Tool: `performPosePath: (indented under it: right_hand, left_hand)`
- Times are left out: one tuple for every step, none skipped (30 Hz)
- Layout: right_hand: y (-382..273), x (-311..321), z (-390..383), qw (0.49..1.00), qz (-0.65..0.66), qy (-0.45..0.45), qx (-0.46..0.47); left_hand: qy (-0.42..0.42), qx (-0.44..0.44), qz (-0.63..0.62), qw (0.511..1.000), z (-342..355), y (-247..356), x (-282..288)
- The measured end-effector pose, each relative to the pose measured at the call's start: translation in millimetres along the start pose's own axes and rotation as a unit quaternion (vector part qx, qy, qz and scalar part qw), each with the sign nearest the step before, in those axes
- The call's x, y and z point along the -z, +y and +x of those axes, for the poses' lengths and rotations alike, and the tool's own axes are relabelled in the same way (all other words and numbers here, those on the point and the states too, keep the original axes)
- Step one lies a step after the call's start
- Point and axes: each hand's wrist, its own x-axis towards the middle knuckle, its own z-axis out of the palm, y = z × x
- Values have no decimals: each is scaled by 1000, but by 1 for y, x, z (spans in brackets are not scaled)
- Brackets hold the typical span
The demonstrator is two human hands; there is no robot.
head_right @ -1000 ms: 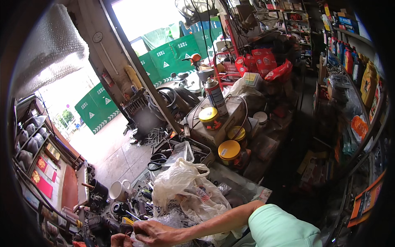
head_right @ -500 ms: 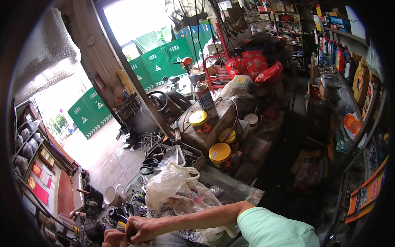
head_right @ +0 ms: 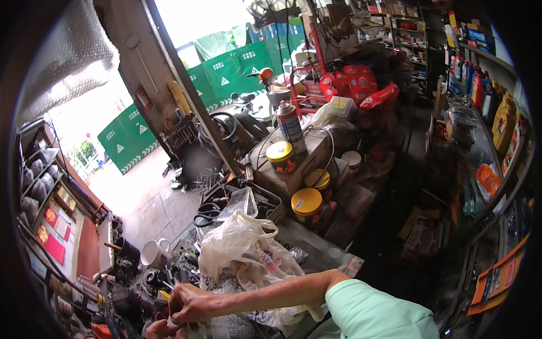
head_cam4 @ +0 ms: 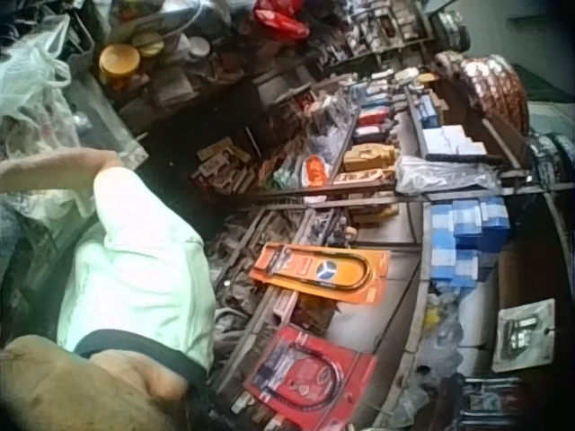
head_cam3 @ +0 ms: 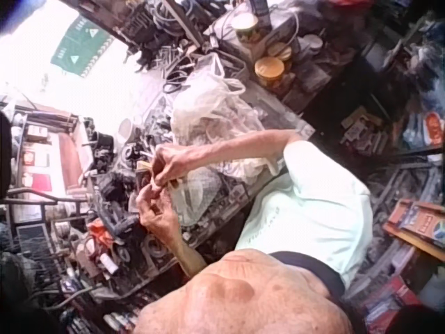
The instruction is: The person unpacks a new electrical component from bubble wrap in a cluttered workshop. They then walk to a scooter parked outside and squat down to connect the new component's wires to the scooter's battery terminals.
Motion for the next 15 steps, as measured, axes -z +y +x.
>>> performPosePath:
  right_hand:
    - [1,1,1,999,-32,-8,6]
    - [2,0,2,1000,-23,-15,-9]
    - [3,0,2,999,-41,-14,-18]
    - [4,0,2,998,-57,-20,-1]
    - [4,-1,1,998,-56,-16,-14]
    - [4,-2,0,999,-31,-18,1]
    - [4,-2,-2,1000,-7,-20,17]
    - [3,-2,-4,999,19,-26,33]
    - [3,-3,-6,999,24,-24,9]
    - [2,-2,-9,999,18,-23,29]
    - [1,-3,-10,999,30,-14,25]
    - [0,-4,-12,998,56,-14,16]
    - [-1,-3,-13,998,61,-17,6]
    - [-1,-2,-16,999,44,-25,-6]
    - [-2,-1,-16,999,44,-22,-7]
  left_hand:
    - [-11,-62,13,998,0,1,0]
    - [-23,-124,26,992,-1,1,1]
    - [-43,-164,53,984,-1,0,1]
    - [-47,-154,39,986,-2,0,1]
    - [-51,-146,24,988,-2,-2,1]
    - [-54,-139,10,989,-1,-4,0]
    - [-51,-66,-5,996,-3,-5,-1]
    - [-6,40,-112,993,-6,-6,-6]
    - [5,73,-119,990,-5,-9,-6]
    - [17,105,-126,986,-4,-12,-7]
    - [33,115,-136,984,-4,-14,-10]
    - [56,101,-130,985,-3,-17,-12]
    - [59,59,-76,994,0,-20,-12]
    - [60,19,-20,998,3,-24,-11]
    - [23,-31,54,998,4,-25,-7]
